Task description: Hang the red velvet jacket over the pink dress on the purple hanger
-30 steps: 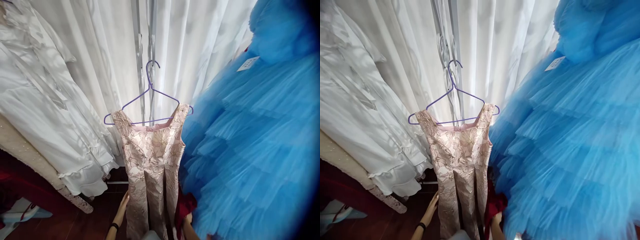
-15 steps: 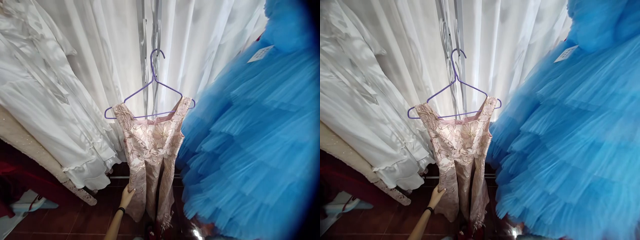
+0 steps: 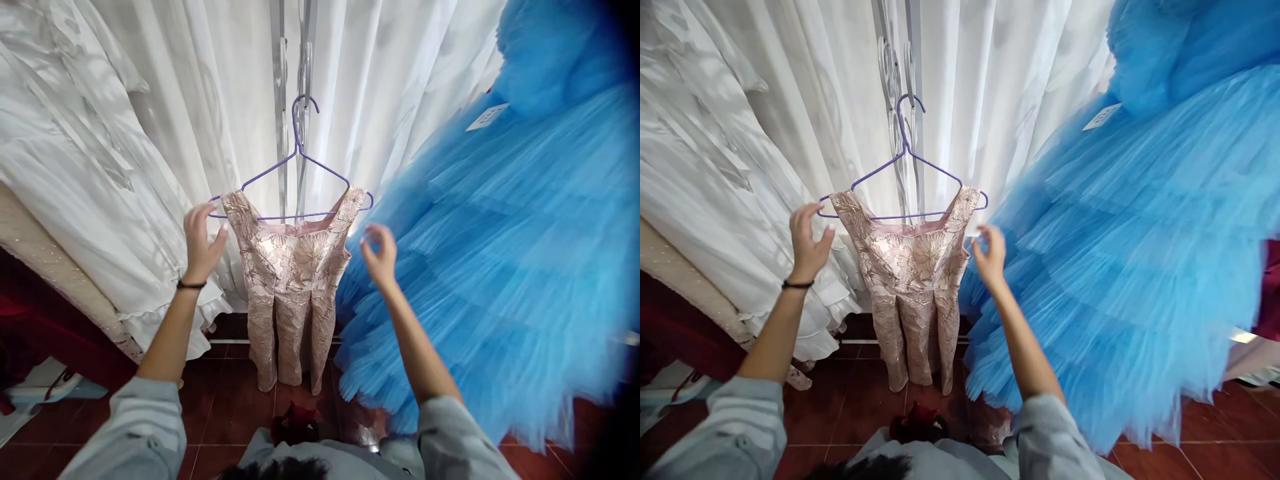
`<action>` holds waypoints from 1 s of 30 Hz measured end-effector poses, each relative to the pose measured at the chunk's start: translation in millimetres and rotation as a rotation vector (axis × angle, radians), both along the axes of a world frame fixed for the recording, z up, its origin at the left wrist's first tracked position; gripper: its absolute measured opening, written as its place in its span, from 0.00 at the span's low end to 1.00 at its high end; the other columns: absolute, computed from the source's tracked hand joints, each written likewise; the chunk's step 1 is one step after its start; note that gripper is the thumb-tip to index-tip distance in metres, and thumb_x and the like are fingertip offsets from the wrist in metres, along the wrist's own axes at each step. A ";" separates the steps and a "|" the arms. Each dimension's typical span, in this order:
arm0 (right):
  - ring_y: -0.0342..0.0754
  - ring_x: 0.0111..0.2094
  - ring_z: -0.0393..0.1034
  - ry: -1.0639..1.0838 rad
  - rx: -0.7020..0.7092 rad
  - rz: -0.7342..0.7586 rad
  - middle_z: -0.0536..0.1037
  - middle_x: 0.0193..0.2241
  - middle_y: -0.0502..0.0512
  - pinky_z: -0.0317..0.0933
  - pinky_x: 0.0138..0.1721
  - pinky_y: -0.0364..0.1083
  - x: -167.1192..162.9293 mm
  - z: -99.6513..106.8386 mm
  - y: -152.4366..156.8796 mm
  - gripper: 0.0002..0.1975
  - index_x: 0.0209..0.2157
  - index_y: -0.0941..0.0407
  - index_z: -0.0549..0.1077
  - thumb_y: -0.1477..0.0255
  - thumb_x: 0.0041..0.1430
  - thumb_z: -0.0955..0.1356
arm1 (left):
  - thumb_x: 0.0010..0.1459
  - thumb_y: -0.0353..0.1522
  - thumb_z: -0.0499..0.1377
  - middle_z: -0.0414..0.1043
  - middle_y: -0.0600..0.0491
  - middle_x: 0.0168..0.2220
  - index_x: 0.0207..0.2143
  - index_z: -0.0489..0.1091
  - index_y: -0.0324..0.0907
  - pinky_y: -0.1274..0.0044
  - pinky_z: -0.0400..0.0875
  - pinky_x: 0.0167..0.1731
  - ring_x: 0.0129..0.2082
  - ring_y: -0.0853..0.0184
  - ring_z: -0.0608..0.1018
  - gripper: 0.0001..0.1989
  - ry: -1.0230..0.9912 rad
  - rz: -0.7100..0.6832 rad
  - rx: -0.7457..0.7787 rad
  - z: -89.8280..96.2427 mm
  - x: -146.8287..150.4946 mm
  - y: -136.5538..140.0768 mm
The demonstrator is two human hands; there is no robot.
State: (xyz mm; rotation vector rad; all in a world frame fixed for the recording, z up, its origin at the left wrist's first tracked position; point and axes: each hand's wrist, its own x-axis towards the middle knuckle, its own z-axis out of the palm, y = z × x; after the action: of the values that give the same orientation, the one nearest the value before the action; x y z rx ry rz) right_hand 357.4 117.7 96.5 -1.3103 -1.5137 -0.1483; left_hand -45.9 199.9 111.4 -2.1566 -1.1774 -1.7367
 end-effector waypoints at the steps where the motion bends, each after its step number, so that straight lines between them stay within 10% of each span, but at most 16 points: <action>1: 0.57 0.56 0.63 -0.004 0.066 -0.033 0.67 0.58 0.67 0.62 0.56 0.58 9.4 15.0 13.6 0.25 0.60 0.56 0.65 0.62 0.64 0.65 | 0.63 0.41 0.56 0.67 0.42 0.60 0.58 0.66 0.40 0.64 0.54 0.66 0.63 0.55 0.66 0.24 0.100 -0.009 0.007 28.7 5.5 6.3; 6: 0.54 0.44 0.70 -0.155 -0.056 0.153 0.79 0.43 0.60 0.65 0.47 0.52 41.9 81.7 79.7 0.23 0.54 0.56 0.74 0.63 0.60 0.65 | 0.65 0.40 0.51 0.78 0.43 0.44 0.46 0.76 0.36 0.68 0.69 0.48 0.46 0.56 0.77 0.20 0.332 0.012 -0.225 79.0 25.3 32.6; 20: 0.41 0.22 0.62 0.198 -0.125 0.217 0.73 0.20 0.50 0.61 0.26 0.43 66.9 66.9 69.7 0.21 0.36 0.62 0.83 0.59 0.49 0.71 | 0.45 0.58 0.62 0.72 0.51 0.23 0.34 0.75 0.34 0.73 0.74 0.25 0.21 0.66 0.74 0.33 -0.478 -0.191 -0.523 2.1 -24.1 32.0; 25: 0.42 0.23 0.64 0.548 -0.261 0.286 0.74 0.20 0.50 0.62 0.25 0.43 71.7 15.8 63.0 0.22 0.28 0.60 0.80 0.57 0.34 0.76 | 0.48 0.57 0.61 0.68 0.54 0.19 0.32 0.71 0.37 0.77 0.68 0.19 0.18 0.68 0.70 0.30 -0.457 -0.224 -0.664 -42.6 -12.1 19.3; 30: 0.42 0.29 0.65 0.996 -0.245 0.292 0.76 0.28 0.48 0.61 0.31 0.42 19.0 -102.6 25.3 0.24 0.31 0.55 0.74 0.53 0.35 0.74 | 0.62 0.47 0.49 0.65 0.54 0.24 0.27 0.65 0.43 0.76 0.67 0.31 0.29 0.66 0.71 0.19 -0.210 -0.170 -0.702 -118.7 31.7 -17.6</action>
State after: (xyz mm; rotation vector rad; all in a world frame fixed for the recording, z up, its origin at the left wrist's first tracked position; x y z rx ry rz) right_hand 376.4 143.0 -6.1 -1.0606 -0.8365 0.7915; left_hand -14.2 182.3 -7.3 -2.5365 -1.9481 -1.8429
